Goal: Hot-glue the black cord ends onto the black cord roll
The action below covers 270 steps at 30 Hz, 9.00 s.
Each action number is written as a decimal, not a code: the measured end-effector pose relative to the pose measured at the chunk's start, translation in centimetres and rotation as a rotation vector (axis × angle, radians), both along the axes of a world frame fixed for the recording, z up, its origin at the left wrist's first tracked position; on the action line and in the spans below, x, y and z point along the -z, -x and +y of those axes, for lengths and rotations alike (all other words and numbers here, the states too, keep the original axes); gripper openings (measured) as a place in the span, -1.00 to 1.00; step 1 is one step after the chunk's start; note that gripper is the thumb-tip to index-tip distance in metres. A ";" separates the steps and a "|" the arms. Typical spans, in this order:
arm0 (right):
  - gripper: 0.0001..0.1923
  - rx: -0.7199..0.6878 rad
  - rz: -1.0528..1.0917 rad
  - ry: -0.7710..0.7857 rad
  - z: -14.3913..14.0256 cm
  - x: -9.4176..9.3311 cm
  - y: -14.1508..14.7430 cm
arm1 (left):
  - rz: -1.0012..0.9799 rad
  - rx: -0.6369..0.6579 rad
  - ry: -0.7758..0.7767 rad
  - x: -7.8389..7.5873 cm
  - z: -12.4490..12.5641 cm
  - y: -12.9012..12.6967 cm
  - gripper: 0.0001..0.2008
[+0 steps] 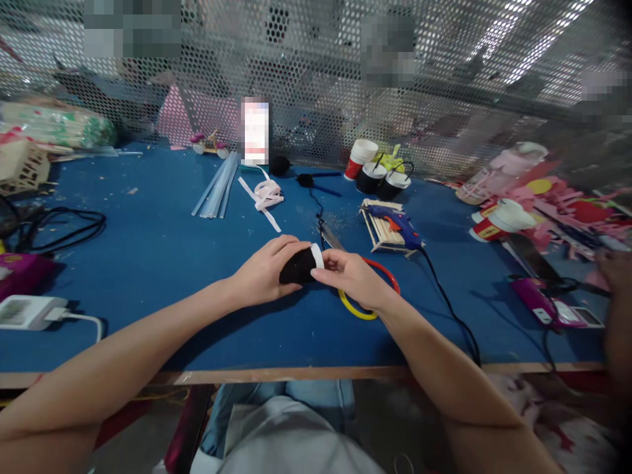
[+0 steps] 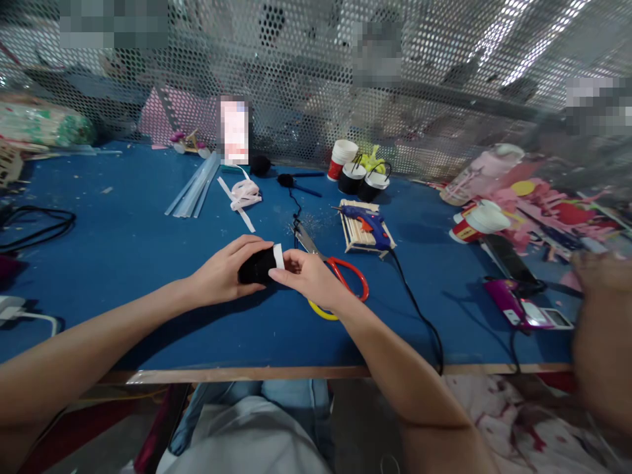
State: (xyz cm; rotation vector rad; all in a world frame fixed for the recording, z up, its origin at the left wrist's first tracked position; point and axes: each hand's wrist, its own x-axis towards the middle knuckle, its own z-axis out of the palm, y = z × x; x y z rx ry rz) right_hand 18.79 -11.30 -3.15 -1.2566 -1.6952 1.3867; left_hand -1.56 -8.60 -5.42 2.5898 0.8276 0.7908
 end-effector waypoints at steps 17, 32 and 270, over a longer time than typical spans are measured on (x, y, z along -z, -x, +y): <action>-0.79 0.216 0.217 0.107 0.0 1.3 1.0 | -0.098 -0.002 0.121 0.4 -0.2 -0.3 -0.27; -0.80 0.018 -0.210 -0.188 -0.9 -1.4 0.0 | -0.322 -0.231 0.651 -0.4 -0.6 -1.0 -0.52; -0.81 0.232 -0.614 -0.401 -3.2 -2.2 -4.6 | 0.196 -0.058 0.242 -2.4 0.9 1.2 -0.46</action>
